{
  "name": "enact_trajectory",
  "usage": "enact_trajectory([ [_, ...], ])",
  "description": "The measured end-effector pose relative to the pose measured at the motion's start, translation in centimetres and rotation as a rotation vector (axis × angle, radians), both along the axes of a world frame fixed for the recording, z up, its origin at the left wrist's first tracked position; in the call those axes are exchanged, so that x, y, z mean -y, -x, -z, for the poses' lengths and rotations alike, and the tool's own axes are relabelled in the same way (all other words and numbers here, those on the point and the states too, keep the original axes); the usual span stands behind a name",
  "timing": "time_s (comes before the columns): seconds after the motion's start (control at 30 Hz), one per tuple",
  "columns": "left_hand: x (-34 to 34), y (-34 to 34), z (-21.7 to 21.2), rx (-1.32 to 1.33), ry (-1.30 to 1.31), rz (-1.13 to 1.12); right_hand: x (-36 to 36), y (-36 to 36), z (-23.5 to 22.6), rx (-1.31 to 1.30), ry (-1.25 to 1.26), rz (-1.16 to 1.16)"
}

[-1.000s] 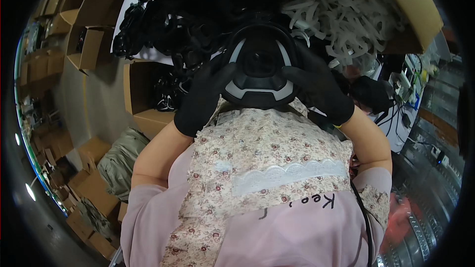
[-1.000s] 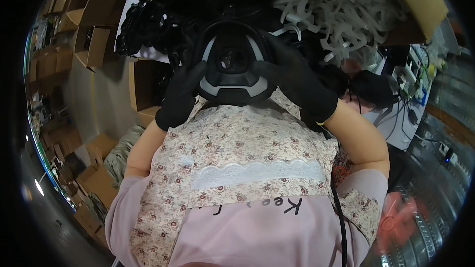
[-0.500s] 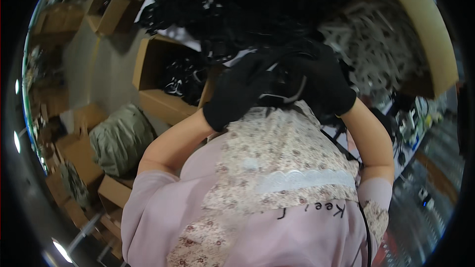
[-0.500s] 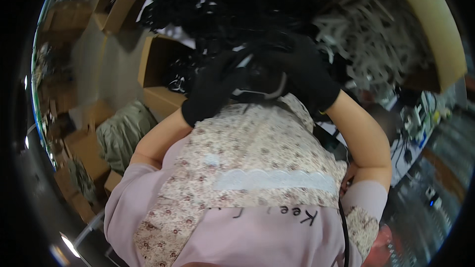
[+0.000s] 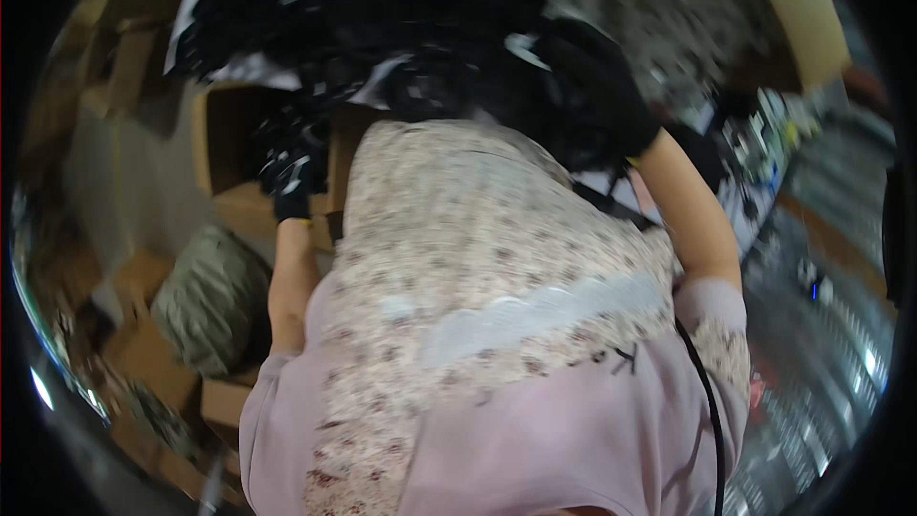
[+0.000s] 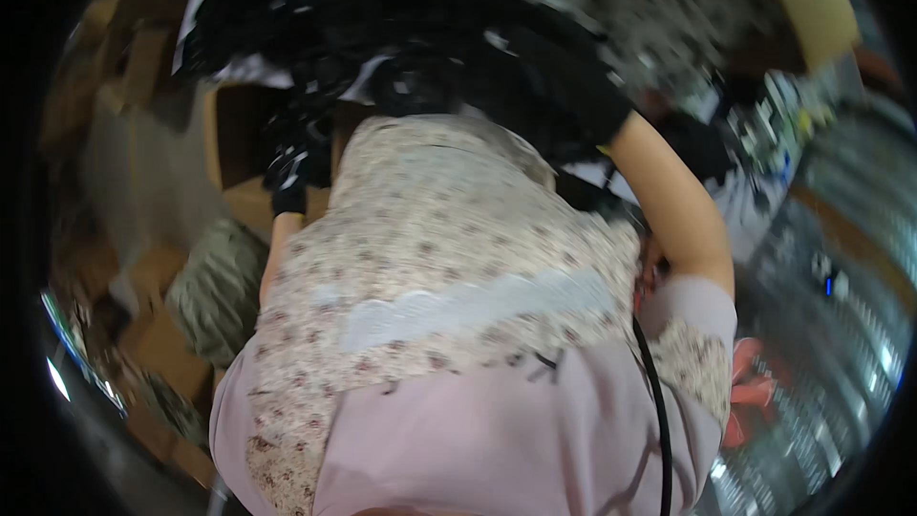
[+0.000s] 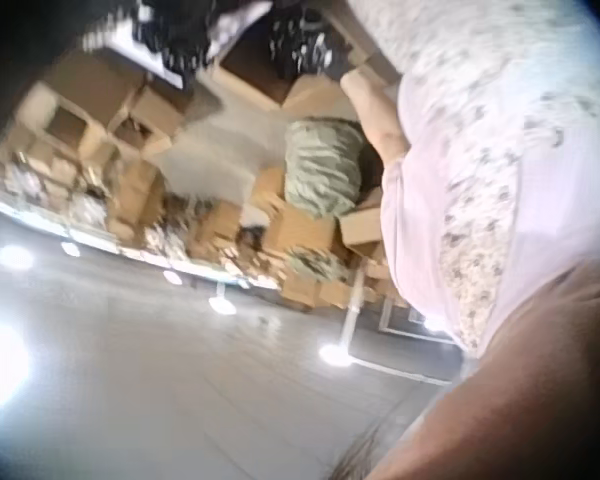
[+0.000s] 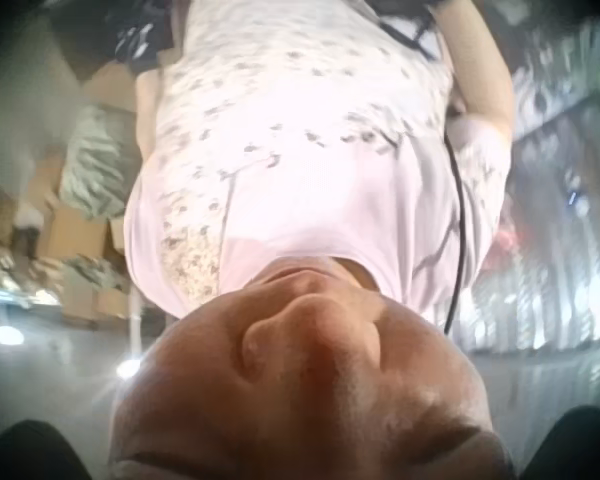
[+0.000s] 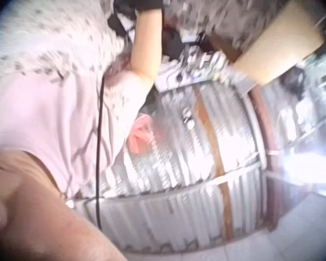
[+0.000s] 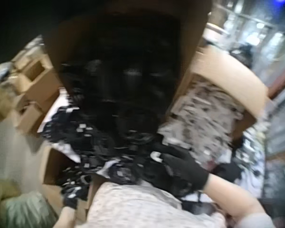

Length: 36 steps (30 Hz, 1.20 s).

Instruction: The person inspects and organizes black plastic frame components by hand, taking them from a cardboard box and arranging them on a workbench.

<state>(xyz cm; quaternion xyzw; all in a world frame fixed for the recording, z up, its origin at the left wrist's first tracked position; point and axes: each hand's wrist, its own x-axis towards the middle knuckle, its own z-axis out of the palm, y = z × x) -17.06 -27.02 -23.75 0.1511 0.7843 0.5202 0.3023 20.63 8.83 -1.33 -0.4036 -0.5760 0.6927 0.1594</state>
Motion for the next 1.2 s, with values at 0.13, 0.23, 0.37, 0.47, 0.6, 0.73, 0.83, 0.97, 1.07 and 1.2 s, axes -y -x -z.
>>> enact_trajectory([
  [0.13, -2.7, 1.0, -2.1, -0.918, 0.094, 0.451, -0.5, -2.3, 2.3, -0.1, -0.291, 0.098],
  [0.23, -11.9, -4.5, -15.6, -0.569, 0.235, 0.792, -0.7, -5.3, 0.5, -0.083, -0.166, 0.184],
  [0.37, -24.1, -15.5, -31.7, 0.135, -0.789, 1.439, -0.9, -8.4, -0.6, 0.015, -0.171, 0.285],
  [0.47, -28.5, -25.1, -37.8, -0.008, -0.969, 1.719, -0.9, -11.0, 0.6, -0.016, -0.267, 0.298],
  [0.6, -26.5, -32.6, -40.1, -0.162, -1.083, 1.907, -0.5, -9.6, -0.6, 0.014, -0.431, 0.154],
  [0.73, -26.9, -36.2, -40.0, -0.425, -1.159, 2.004, 0.6, -12.4, 2.0, 0.098, -0.202, 0.322],
  [0.83, -25.8, -38.9, -39.2, -0.653, -1.169, 1.767, 0.5, -13.0, 3.0, 0.046, -0.181, 0.284],
  [0.97, -26.9, -41.7, -41.9, -0.628, -1.462, 1.379, 1.1, -12.8, 1.7, 0.071, -0.106, 0.353],
  [1.07, -27.1, -43.5, -43.2, -0.468, -1.542, 1.177, 0.5, -11.8, 0.9, 0.142, -0.16, 0.323],
  [1.2, -21.5, -41.8, -44.2, -0.307, -1.437, 1.243, -0.7, -11.2, 2.9, 0.13, -0.016, 0.37],
])
